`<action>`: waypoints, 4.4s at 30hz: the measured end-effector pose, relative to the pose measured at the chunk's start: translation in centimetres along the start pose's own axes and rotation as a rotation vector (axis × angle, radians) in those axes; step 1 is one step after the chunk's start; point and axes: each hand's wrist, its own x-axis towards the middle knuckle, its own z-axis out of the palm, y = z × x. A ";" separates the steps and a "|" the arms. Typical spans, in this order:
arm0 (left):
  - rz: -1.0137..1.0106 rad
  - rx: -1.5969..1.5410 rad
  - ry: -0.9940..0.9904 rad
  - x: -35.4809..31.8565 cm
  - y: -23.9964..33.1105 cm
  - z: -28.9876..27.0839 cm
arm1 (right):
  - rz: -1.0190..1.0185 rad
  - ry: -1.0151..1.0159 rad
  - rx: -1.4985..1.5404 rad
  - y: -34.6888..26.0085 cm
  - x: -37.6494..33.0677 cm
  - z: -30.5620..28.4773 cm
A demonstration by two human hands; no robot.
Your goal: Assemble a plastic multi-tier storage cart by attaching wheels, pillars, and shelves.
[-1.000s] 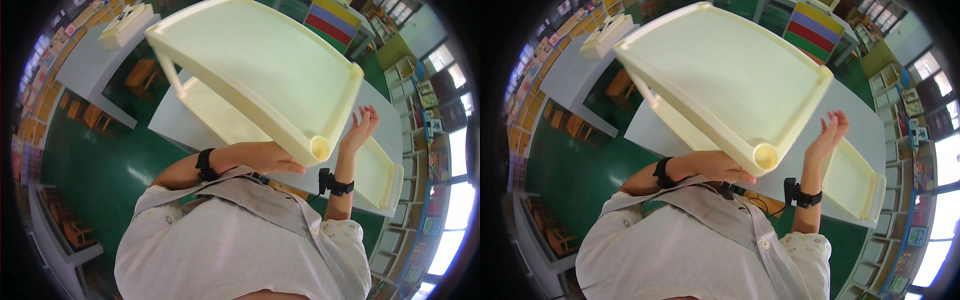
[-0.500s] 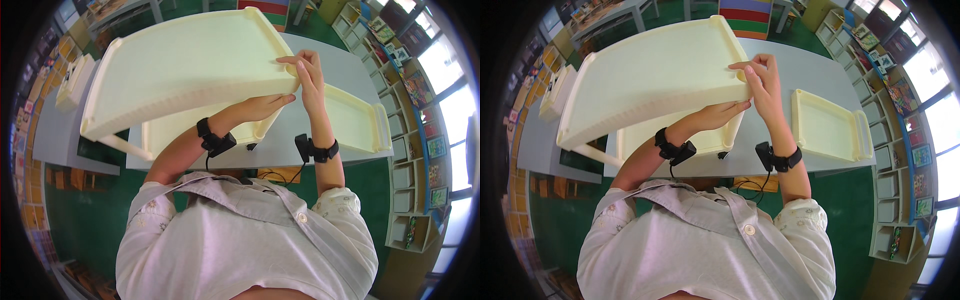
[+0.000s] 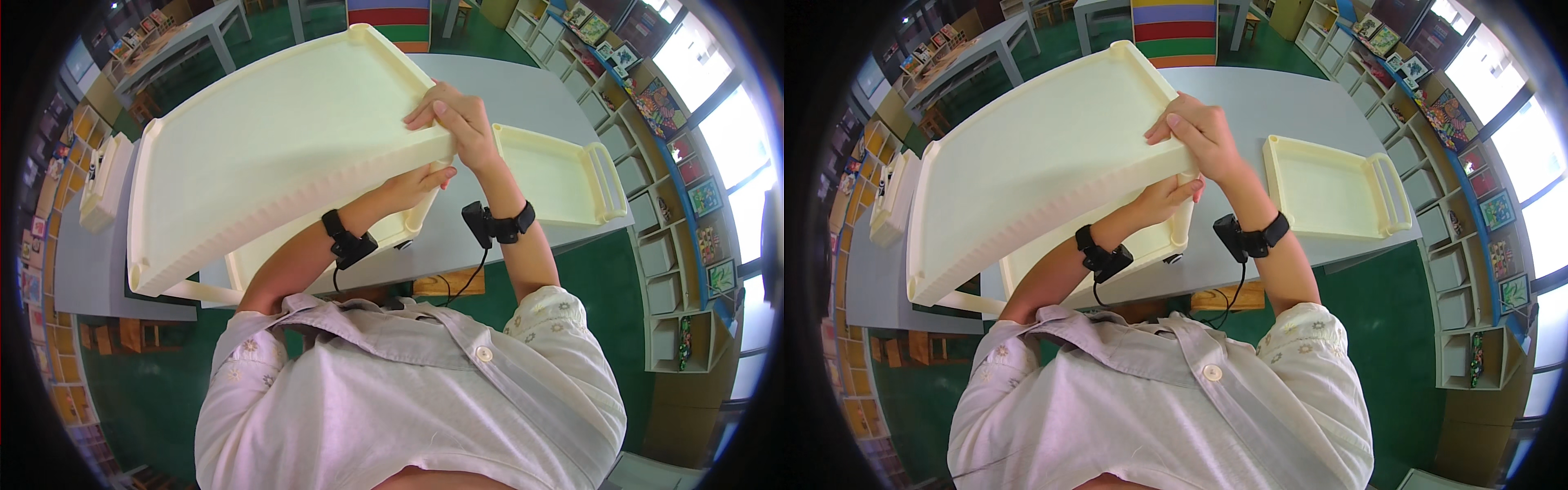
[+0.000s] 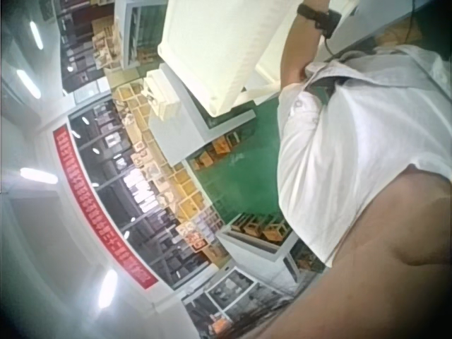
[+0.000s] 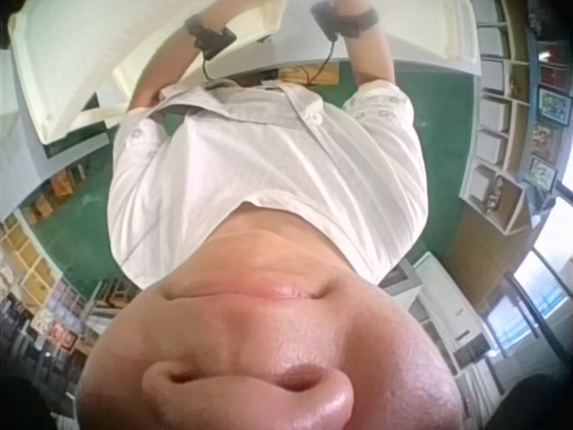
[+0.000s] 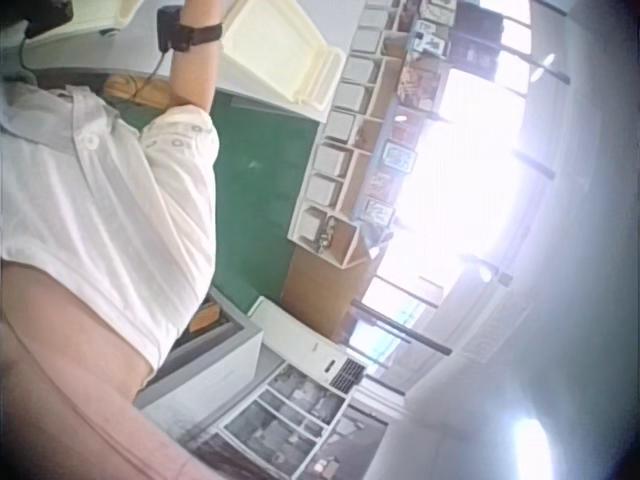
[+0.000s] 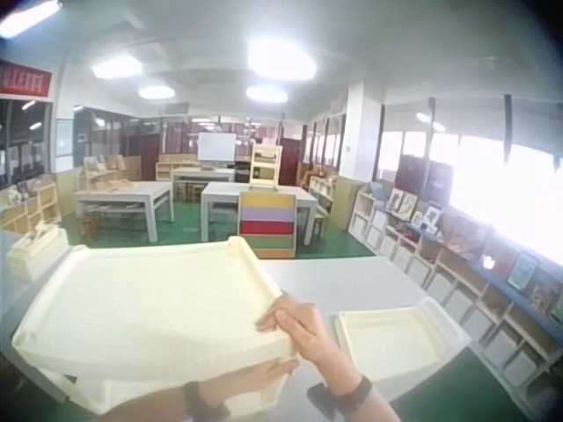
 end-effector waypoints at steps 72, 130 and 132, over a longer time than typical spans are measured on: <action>-0.237 1.005 0.361 -15.2 9.3 -22.9 | 0.530 -0.326 -0.953 -0.5 2.6 -5.1; -0.905 0.762 0.349 -39.9 -9.0 -12.1 | 0.570 -0.193 -0.689 3.0 0.5 -10.4; -1.090 0.769 0.347 -39.6 -8.3 -12.4 | 0.559 -0.180 -0.667 3.4 0.2 -10.7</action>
